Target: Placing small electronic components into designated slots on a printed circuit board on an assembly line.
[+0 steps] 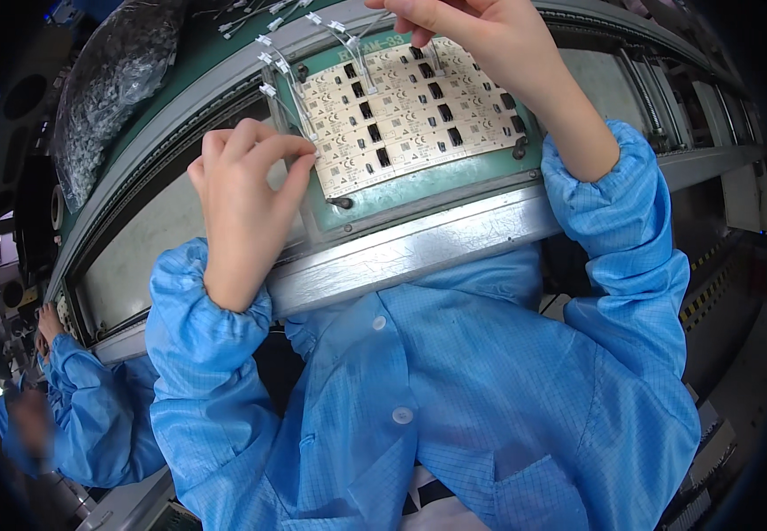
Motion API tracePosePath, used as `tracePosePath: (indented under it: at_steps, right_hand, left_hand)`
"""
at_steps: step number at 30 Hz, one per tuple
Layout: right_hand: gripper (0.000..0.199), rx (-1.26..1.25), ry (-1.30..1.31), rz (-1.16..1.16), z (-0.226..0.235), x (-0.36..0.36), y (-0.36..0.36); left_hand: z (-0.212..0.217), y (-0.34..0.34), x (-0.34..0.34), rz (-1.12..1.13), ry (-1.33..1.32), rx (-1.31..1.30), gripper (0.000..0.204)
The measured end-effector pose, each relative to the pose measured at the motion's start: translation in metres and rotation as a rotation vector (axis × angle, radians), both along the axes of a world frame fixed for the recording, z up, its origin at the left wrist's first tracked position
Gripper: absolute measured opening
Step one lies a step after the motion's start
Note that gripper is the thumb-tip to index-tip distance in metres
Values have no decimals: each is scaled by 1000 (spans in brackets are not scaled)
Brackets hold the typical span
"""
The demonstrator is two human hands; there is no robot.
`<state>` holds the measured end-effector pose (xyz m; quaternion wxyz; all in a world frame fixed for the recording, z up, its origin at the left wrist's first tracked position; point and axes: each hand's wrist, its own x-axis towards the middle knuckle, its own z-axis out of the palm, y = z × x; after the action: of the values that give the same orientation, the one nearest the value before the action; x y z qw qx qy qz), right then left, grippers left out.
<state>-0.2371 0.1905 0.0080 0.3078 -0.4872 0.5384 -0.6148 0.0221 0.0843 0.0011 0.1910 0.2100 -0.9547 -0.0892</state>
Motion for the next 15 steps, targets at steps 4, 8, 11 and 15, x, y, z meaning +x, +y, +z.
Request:
tracePosePath:
  at_steps: [4, 8, 11, 15]
  right_hand:
    - [21, -53, 37, 25, 2, -2, 0]
    - [21, -99, 116, 30, 4, -3, 1]
    - [22, -129, 91, 47, 3, -4, 2]
    - [21, -131, 87, 21, 5, -3, 5]
  left_hand:
    - [2, -6, 0, 27, -10, 199, 7]
    - [0, -10, 0, 37, -29, 256, 9]
    - [0, -11, 0, 44, -49, 258, 11]
    - [-2, -14, 1, 3, -51, 228, 9]
